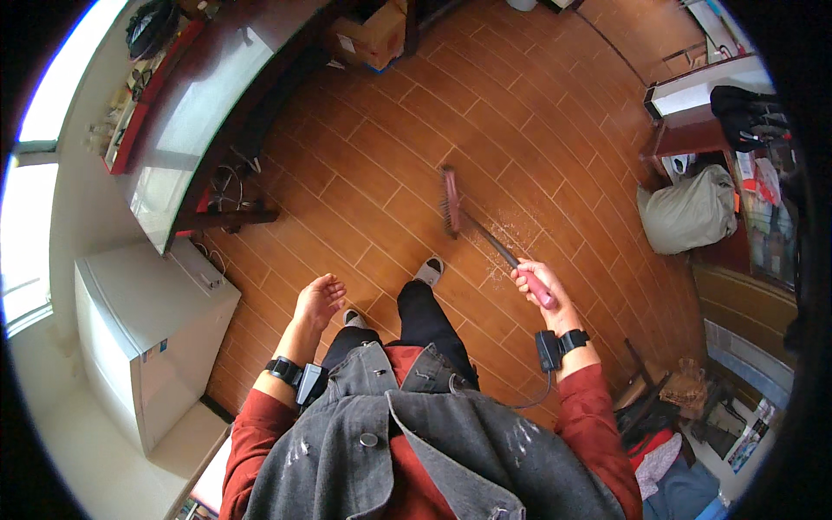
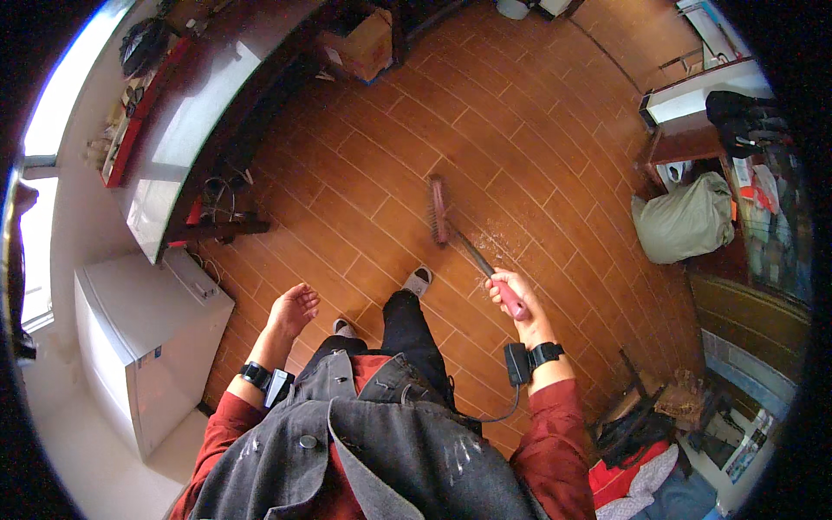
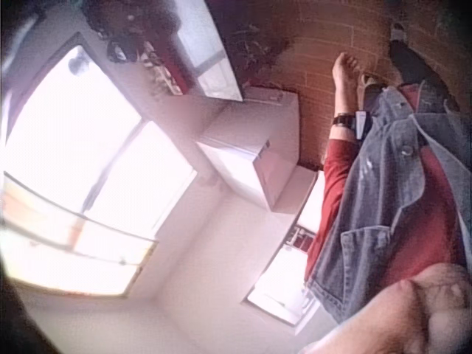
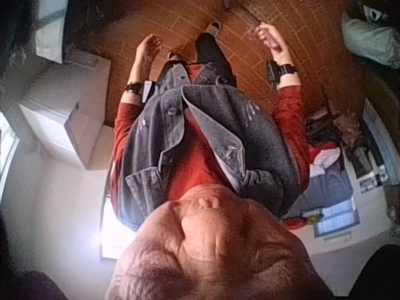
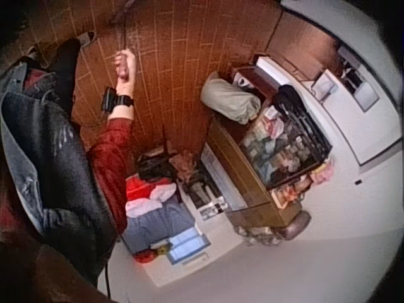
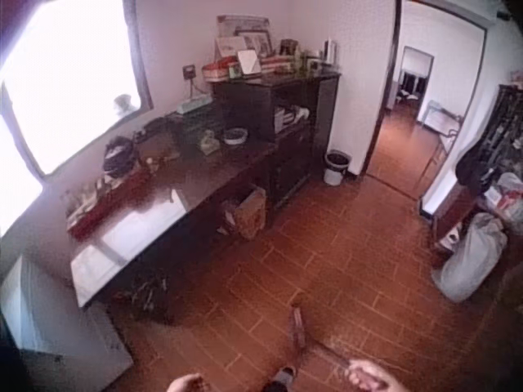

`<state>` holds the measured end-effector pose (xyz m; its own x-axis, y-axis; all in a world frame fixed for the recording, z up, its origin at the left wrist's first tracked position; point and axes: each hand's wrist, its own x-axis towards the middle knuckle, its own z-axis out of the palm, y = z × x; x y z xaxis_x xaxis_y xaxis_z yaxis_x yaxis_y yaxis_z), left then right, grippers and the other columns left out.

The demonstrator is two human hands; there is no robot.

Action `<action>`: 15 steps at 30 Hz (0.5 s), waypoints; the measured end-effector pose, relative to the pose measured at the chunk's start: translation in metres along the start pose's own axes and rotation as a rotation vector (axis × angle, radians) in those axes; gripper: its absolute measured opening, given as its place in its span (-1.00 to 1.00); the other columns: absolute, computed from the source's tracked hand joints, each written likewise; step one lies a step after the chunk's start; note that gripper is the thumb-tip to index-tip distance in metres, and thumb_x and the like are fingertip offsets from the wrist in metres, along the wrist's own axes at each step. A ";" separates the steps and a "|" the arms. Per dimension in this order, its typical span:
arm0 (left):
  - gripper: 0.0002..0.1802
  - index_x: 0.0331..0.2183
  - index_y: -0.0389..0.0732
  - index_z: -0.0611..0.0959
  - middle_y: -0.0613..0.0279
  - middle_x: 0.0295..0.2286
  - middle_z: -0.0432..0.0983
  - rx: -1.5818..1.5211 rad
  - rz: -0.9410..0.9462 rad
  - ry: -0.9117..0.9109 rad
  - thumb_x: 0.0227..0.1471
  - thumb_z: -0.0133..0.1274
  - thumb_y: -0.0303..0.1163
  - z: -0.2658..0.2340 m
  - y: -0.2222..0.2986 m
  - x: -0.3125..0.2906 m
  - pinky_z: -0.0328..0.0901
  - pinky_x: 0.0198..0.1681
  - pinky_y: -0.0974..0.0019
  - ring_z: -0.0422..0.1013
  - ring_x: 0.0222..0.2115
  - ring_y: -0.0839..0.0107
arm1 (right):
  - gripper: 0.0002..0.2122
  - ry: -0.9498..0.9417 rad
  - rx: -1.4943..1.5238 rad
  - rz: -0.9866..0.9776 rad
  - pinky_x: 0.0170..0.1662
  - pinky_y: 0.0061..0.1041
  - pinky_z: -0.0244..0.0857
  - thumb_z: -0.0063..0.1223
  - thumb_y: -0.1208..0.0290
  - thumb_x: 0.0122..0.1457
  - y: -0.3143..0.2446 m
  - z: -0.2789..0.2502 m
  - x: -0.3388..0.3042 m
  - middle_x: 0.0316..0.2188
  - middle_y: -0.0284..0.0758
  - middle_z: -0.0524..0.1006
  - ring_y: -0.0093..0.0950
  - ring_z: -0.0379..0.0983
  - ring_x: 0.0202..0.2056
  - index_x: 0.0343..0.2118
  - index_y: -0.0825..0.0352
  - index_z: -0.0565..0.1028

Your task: The person enters a room and sweeps the tiled floor with a broom, moving around furniture and a digital scale. The person continues sweeping different areas of the room, including under a bed and near a desk.

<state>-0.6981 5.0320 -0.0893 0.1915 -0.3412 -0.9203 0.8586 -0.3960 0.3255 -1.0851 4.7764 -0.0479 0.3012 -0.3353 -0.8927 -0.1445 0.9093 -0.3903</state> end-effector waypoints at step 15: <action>-0.84 -0.42 -0.17 0.48 0.24 -0.50 0.43 0.078 -0.077 0.004 -0.03 -0.06 -0.29 -0.007 0.043 0.037 0.27 -0.39 0.31 0.37 -0.44 0.39 | -0.63 -0.455 0.184 0.360 -0.70 -0.77 0.16 -0.15 0.51 0.04 0.075 0.144 0.091 -0.56 -0.37 0.35 -0.69 0.25 -0.68 -0.05 0.29 0.15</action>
<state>-0.6511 5.0088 -0.1107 0.1285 -0.3042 -0.9439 0.8312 -0.4861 0.2699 -0.9327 4.8496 -0.1261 0.6421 0.1032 -0.7596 -0.1589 0.9873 -0.0002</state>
